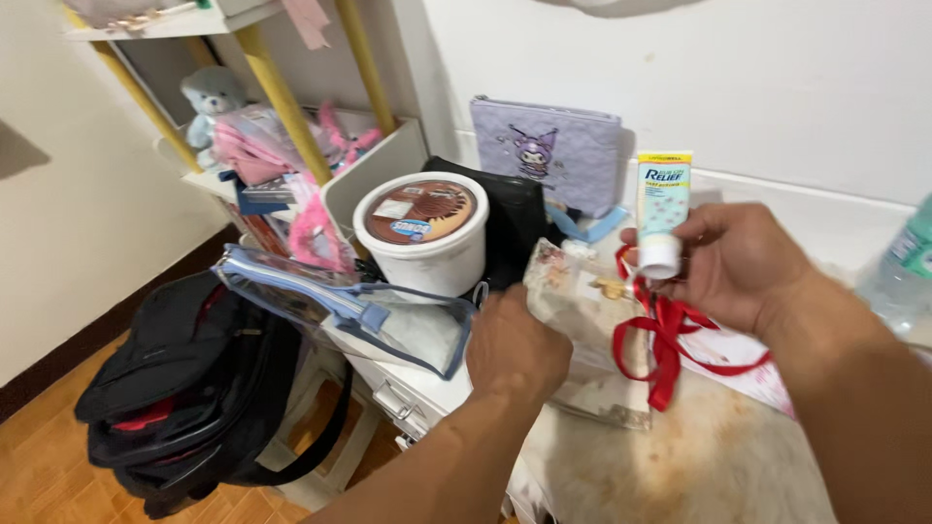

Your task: The person opens a black backpack and places several items inside, including a power adapter with cables, a small round container, a tube of cream, and a water bottle. The person then closes the backpack.

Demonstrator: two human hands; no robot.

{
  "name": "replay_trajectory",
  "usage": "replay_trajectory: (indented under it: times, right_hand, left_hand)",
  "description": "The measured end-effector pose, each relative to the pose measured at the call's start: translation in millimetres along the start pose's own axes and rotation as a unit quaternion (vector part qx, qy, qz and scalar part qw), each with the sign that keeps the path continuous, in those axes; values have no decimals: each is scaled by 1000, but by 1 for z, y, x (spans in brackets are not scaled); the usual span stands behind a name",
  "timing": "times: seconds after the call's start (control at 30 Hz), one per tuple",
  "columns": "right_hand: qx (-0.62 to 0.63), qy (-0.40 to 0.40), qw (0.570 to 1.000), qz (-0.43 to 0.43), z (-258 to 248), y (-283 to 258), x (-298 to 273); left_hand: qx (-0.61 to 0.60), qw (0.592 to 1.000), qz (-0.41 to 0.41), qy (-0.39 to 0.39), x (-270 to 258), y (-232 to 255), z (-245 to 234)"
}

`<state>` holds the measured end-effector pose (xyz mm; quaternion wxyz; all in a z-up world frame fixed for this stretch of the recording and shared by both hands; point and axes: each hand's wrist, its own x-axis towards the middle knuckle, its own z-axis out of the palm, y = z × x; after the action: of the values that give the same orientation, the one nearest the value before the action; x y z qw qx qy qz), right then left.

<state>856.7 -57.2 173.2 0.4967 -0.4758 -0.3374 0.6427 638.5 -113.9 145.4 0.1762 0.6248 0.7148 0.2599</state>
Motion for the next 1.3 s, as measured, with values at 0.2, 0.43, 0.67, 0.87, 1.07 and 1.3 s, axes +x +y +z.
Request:
replay_trajectory:
  times: [0.2,0.43,0.67,0.87,1.07,1.3]
  right_hand:
    - [54,-73,996,-23,11,18,-38]
    - [-102,-122,984,84,47,40,-47]
    - [-160,-126,973,106,72,52,-53]
    - [-119,-23,991,62,88,47,-62]
    - [-148,-57,987,15,114,31,-75]
    - [-131,-77,988,-8,180,19,-99]
  left_hand:
    - [-202,973,97,58,-7,31,1]
    - [-451,859,-131,-202,-15,22,-25]
    - [-446,852,-207,-178,-37,-6,-59]
    - [-528,787,-197,-253,-50,-27,-94]
    - [-609,702,-171,-327,-67,-47,-124]
    - [-688,644,-127,-311,-92,-81,-164]
